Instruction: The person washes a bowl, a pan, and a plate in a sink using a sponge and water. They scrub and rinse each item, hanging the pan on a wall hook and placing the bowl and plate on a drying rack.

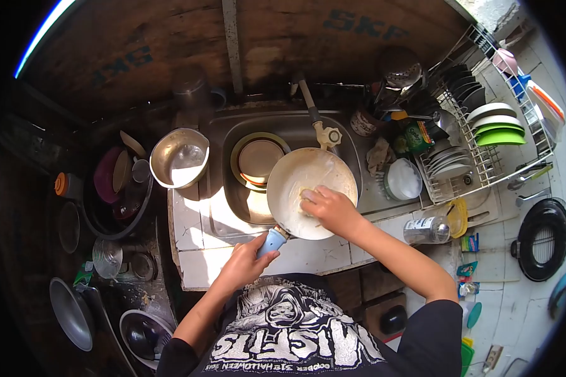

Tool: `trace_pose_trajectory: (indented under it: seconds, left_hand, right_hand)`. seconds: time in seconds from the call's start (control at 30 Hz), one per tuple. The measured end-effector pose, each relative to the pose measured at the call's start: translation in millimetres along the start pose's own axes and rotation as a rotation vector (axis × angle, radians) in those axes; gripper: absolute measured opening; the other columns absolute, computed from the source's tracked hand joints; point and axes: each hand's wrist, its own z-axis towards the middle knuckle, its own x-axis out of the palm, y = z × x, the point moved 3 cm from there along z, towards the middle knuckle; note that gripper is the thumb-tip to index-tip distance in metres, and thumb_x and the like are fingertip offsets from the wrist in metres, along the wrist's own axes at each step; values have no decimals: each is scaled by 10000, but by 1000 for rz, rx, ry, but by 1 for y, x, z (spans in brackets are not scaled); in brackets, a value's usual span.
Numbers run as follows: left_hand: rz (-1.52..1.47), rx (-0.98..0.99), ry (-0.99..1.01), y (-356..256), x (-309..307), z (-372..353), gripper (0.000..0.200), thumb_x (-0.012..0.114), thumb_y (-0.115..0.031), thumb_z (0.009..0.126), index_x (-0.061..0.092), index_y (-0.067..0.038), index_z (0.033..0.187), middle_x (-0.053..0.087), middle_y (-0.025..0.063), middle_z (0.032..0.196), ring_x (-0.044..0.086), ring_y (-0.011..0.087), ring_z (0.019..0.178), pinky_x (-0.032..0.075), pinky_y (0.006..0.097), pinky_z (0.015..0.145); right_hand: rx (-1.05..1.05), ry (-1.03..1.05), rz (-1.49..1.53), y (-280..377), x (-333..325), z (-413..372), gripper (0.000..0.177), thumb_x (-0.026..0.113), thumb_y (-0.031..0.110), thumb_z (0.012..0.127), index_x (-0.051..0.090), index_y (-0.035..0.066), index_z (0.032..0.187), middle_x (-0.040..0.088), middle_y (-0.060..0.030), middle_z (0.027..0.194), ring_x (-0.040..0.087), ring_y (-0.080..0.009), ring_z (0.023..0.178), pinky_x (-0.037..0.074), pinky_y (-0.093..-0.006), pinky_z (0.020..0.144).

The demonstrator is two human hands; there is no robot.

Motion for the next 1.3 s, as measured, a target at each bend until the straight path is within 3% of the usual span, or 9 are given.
trace_pose_trajectory:
  seconds: [0.37, 0.47, 0.6, 0.7, 0.93, 1.03, 1.17, 1.2, 1.3]
  left_hand:
    - [65, 11, -51, -6, -3, 6, 462, 662, -263, 857, 540, 36, 1187, 609, 263, 693, 640, 424, 684, 489, 429, 609]
    - [75, 20, -58, -8, -8, 11, 466, 666, -261, 855, 539, 36, 1192, 609, 255, 686, 644, 402, 662, 488, 421, 604]
    - [23, -31, -30, -8, -4, 6, 458, 666, -255, 857, 541, 32, 1191, 609, 238, 671, 647, 351, 611, 484, 403, 588]
    - [44, 2, -69, -6, -10, 8, 439, 664, -250, 860, 548, 21, 1185, 604, 208, 637, 640, 303, 564, 482, 385, 566]
    - [45, -1, -54, -7, -8, 6, 418, 661, -251, 860, 561, 12, 1170, 596, 209, 622, 636, 310, 550, 480, 391, 560]
    - [30, 11, -66, -2, -3, 6, 441, 662, -252, 858, 557, 27, 1183, 595, 228, 634, 641, 326, 572, 479, 393, 568]
    - [49, 20, -41, -10, -3, 8, 479, 666, -254, 854, 542, 57, 1196, 594, 239, 646, 631, 337, 575, 476, 394, 575]
    - [55, 35, -38, -10, -1, 9, 480, 667, -253, 853, 541, 58, 1196, 594, 240, 647, 626, 341, 571, 475, 394, 575]
    - [27, -2, -42, -8, 0, 1, 480, 674, -255, 849, 544, 50, 1195, 594, 243, 660, 616, 346, 567, 474, 392, 579]
  right_hand:
    - [240, 105, -13, -25, 7, 20, 384, 519, 11, 799, 583, 30, 1178, 550, -183, 1279, 527, -344, 1194, 539, -392, 863]
    - [-192, 192, 338, 13, 18, 16, 425, 499, -48, 767, 557, -32, 1188, 538, -227, 1268, 509, -365, 1200, 508, -419, 900]
    - [405, 369, 247, -32, 7, 31, 391, 504, 10, 793, 549, -78, 1171, 568, -240, 1214, 509, -349, 1209, 406, -413, 1034]
    - [-107, 217, 167, -1, 8, 13, 407, 501, 10, 796, 540, -79, 1192, 558, -248, 1224, 491, -342, 1231, 432, -397, 1008]
    - [-79, 141, 176, 6, 9, 17, 327, 524, 9, 780, 582, -53, 1095, 649, -235, 1025, 615, -332, 1063, 509, -401, 909]
    - [331, 282, 88, -44, 2, 29, 315, 535, 10, 774, 589, -43, 1080, 654, -226, 999, 633, -333, 1015, 539, -406, 844]
    - [-159, -121, 167, 6, 7, 34, 372, 536, -28, 737, 569, -33, 1108, 660, -195, 885, 655, -343, 826, 550, -420, 721]
    - [-36, 279, 215, 12, 11, 39, 300, 537, -20, 737, 586, -41, 1032, 660, -205, 866, 660, -333, 842, 552, -413, 734]
    - [178, 175, 112, -25, 6, 47, 243, 536, -3, 746, 604, -40, 977, 661, -218, 873, 665, -318, 869, 562, -409, 698]
